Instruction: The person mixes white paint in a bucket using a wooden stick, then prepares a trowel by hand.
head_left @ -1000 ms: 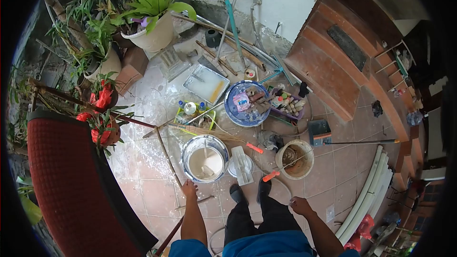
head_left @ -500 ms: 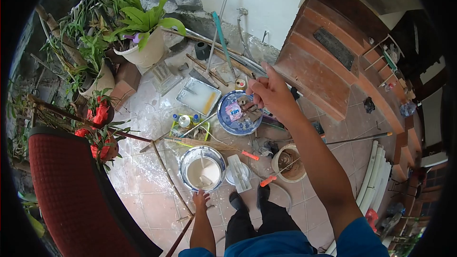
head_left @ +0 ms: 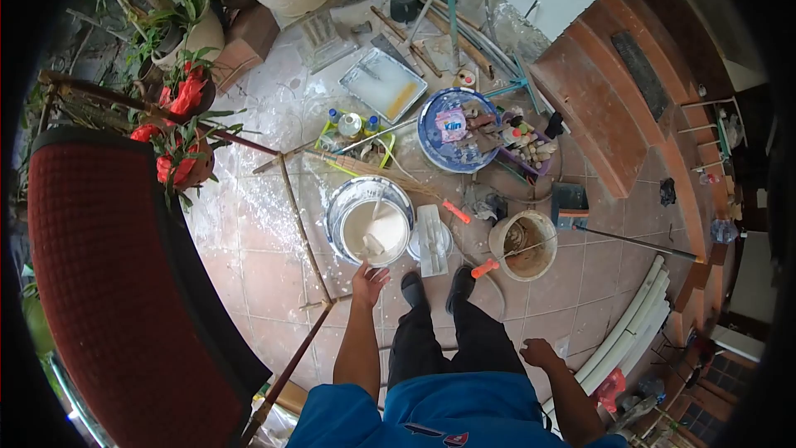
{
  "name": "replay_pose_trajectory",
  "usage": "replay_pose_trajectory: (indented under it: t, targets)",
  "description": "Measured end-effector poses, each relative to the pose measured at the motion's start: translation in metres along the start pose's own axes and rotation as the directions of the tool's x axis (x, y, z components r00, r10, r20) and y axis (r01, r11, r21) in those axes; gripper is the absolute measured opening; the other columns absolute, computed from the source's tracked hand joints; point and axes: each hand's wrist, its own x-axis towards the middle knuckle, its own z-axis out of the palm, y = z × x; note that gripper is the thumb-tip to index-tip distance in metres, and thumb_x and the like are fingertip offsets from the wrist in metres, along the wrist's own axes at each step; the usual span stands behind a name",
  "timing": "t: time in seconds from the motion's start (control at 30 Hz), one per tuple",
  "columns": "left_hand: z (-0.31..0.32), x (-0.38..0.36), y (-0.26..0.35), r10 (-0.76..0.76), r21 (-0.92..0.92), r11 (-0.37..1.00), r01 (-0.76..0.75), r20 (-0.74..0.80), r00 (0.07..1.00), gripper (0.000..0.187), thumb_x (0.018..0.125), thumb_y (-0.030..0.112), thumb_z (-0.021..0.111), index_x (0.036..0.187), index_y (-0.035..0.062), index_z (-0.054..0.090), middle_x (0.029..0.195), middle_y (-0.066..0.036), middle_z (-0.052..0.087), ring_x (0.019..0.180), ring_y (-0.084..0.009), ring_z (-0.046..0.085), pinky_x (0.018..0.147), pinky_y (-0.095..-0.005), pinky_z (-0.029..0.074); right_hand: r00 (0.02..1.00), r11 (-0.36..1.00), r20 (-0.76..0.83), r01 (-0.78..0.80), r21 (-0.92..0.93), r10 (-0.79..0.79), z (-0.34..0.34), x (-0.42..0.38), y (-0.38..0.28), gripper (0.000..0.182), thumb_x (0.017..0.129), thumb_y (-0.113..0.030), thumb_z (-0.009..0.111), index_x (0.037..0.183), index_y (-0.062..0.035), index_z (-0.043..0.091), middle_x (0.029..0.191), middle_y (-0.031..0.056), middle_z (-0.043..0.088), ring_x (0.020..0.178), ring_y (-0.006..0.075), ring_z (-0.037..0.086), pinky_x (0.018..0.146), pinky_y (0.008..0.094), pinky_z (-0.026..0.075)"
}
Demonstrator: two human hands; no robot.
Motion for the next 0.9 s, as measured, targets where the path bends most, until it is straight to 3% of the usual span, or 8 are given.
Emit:
replay_pose_trajectory:
  t: [0.03,0.13,0.23,0.27,0.37,0.53,0.67,0.9]
  targets:
    - [-0.006,0.001,-0.007,-0.031,-0.054,0.998,0.031,0.017,0.999,0.038,0.088,0.029,0.053,0.111,-0.0006,0.047,0.111,-0.018,0.05,0.099,-0.0368,0.056,0.078,-0.0463,0.049,0.996,0.993,0.026,-0.083,0.09,0.081,0.028,-0.012,0.026,0.038,0.079,-0.033,0.054,0.094,0.0016,0.062,0.095,0.0245,0.062,0.096,0.0372,0.058,0.087,0.0444,0.045]
    - [0.0,0.001,-0.011,-0.014,-0.093,0.995,0.02,0.061,0.998,0.034,0.084,0.021,0.054,0.108,-0.0013,0.047,0.108,-0.02,0.051,0.101,-0.037,0.056,0.08,-0.048,0.048,0.97,0.934,0.054,-0.243,0.261,0.237,0.107,-0.034,0.109,0.033,0.078,-0.027,0.056,0.093,0.0014,0.064,0.088,0.0225,0.064,0.085,0.0322,0.064,0.078,0.0419,0.05]
    - [-0.001,0.014,-0.017,-0.033,-0.148,0.988,0.047,0.094,0.995,0.03,0.083,0.018,0.052,0.106,-0.0006,0.048,0.106,-0.021,0.052,0.104,-0.0373,0.055,0.083,-0.0485,0.047,0.892,0.704,0.203,-0.444,0.554,0.403,0.078,-0.071,0.077,0.028,0.078,-0.023,0.056,0.091,0.0014,0.065,0.079,0.0161,0.065,0.067,0.0237,0.065,0.061,0.0362,0.053]
    - [-0.002,0.014,-0.015,-0.039,-0.145,0.988,0.053,0.099,0.994,0.029,0.082,0.017,0.052,0.105,-0.0004,0.048,0.105,-0.021,0.052,0.104,-0.0375,0.055,0.083,-0.0486,0.048,0.886,0.61,0.175,-0.428,0.667,0.43,0.077,-0.077,0.07,0.025,0.08,-0.02,0.056,0.09,0.0006,0.063,0.074,0.0104,0.064,0.057,0.0169,0.062,0.05,0.03,0.051]
    - [0.004,0.002,-0.013,-0.054,-0.11,0.992,0.057,0.028,0.998,0.03,0.081,0.018,0.052,0.104,-0.0009,0.049,0.107,-0.02,0.052,0.102,-0.0358,0.056,0.083,-0.0477,0.047,0.9,0.52,0.149,-0.364,0.772,0.41,0.078,-0.088,0.061,0.026,0.082,-0.023,0.055,0.093,-0.0008,0.062,0.075,0.0096,0.064,0.059,0.0172,0.063,0.051,0.0302,0.05]
    - [-0.004,-0.002,-0.025,0.074,-0.098,0.992,-0.085,-0.109,0.991,0.033,0.079,0.018,0.053,0.107,0.0004,0.049,0.11,-0.016,0.052,0.104,-0.0319,0.053,0.089,-0.0461,0.042,0.905,0.486,0.166,-0.357,0.798,0.392,0.089,-0.087,0.063,0.026,0.083,-0.023,0.054,0.097,-0.0018,0.062,0.076,0.0093,0.064,0.058,0.0168,0.062,0.05,0.0292,0.05]
    - [-0.012,0.001,-0.023,0.095,-0.406,0.866,-0.292,-0.439,0.893,0.038,0.079,0.022,0.054,0.114,0.0067,0.047,0.112,-0.012,0.051,0.104,-0.0278,0.051,0.09,-0.0443,0.039,0.897,0.446,0.161,-0.352,0.823,0.411,0.084,-0.091,0.05,0.022,0.084,-0.02,0.054,0.093,-0.0019,0.061,0.073,0.0069,0.06,0.055,0.0139,0.056,0.047,0.0265,0.045]
    - [-0.011,-0.009,-0.004,0.214,-0.104,0.963,-0.248,-0.263,0.941,0.045,0.083,0.022,0.052,0.124,0.0068,0.044,0.108,-0.007,0.053,0.096,-0.0217,0.051,0.083,-0.04,0.041,0.905,0.475,0.196,-0.371,0.798,0.377,0.106,-0.099,0.067,0.021,0.084,-0.019,0.053,0.095,-0.0034,0.061,0.075,0.0081,0.062,0.057,0.0159,0.06,0.049,0.0284,0.048]
